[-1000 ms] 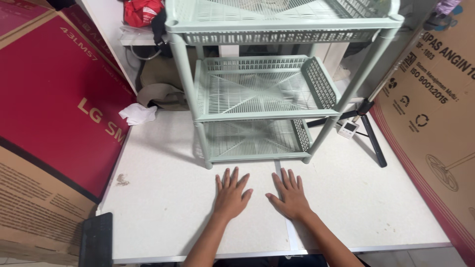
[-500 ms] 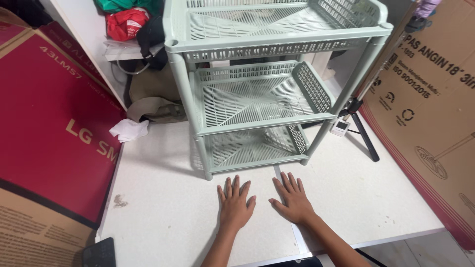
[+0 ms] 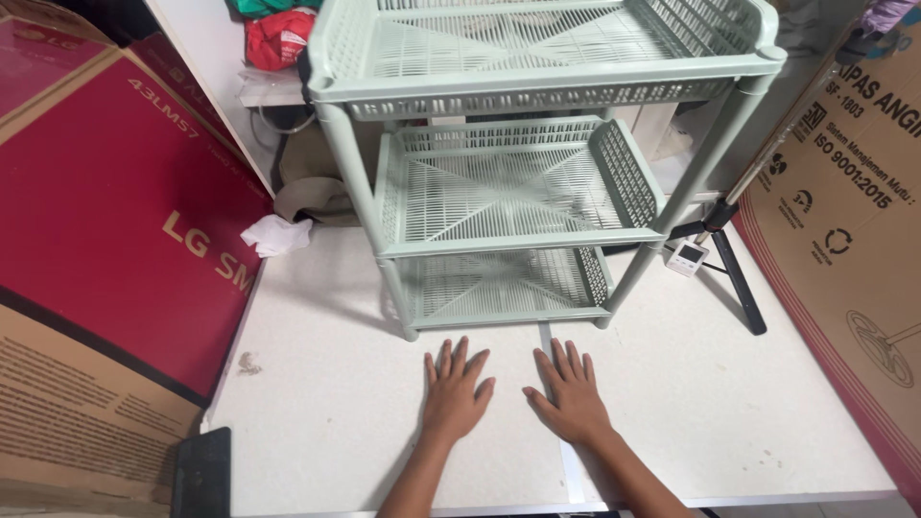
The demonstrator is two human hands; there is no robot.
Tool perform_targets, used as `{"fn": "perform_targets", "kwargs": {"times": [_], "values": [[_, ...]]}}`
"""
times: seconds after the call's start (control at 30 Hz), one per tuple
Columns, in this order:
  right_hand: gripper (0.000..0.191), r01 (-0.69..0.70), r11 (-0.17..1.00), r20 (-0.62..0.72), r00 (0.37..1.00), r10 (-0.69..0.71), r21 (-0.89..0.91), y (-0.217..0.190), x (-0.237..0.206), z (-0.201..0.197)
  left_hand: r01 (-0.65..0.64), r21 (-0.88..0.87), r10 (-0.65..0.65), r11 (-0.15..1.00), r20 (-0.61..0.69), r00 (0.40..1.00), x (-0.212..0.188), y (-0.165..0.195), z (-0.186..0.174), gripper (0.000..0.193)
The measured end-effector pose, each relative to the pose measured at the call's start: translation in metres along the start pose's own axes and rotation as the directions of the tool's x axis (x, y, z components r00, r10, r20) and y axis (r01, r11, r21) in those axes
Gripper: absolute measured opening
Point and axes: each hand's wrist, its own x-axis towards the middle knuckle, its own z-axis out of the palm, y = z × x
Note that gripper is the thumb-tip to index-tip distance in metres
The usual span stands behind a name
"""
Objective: The person works with a light green plastic multi-tier storage rack on a white table. They press and adjust the assembled rack's shelves and posts, then pull the unit apart into trays and posts, and begin fitting the posts back into the tray openings to rebuild it.
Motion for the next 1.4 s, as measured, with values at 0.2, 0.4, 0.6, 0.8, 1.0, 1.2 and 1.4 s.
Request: {"fn": "perform_targets", "kwargs": {"times": [0.2,0.4,0.6,0.8,1.0,1.2,1.4], "values": [[0.07,0.043,0.996,-0.03,0.999,-0.041,0.073,0.005,-0.002,-0.003,0.033,-0.038,-0.033,0.999,-0.007,0.999,0.0,-0.001,-0.002,0.047],[0.035,0.031,0.882,-0.072,0.997,0.003,0.469,0.024,-0.003,-0.006,-0.032,-0.097,0.01,0.995,-0.221,0.975,0.001,-0.014,0.006,0.029],[0.027,-0.016,0.692,-0.126,0.98,0.153,0.722,0.039,0.004,-0.035,0.094,-0.423,-0.282,0.901,-0.408,0.868,0.001,-0.011,0.0,0.02],[0.018,0.187,0.79,-0.329,0.944,0.02,0.584,-0.004,0.02,-0.108,-0.225,-0.389,-0.087,0.893,-0.64,0.764,0.034,0.06,-0.046,0.02],[0.029,0.507,0.86,-0.712,0.581,-0.396,-0.065,-0.042,0.054,-0.184,-0.207,-0.005,0.128,0.978,-0.771,0.624,0.099,0.11,-0.112,0.025],[0.036,0.469,0.858,-0.705,0.536,-0.465,-0.209,-0.059,0.083,-0.207,-0.177,0.213,0.277,0.961,-0.734,0.621,0.126,0.128,-0.132,0.023],[0.025,0.464,0.884,-0.661,0.649,-0.378,-0.05,-0.049,0.102,-0.199,-0.286,0.073,0.256,0.956,-0.685,0.682,0.132,0.118,-0.13,0.024]]}}
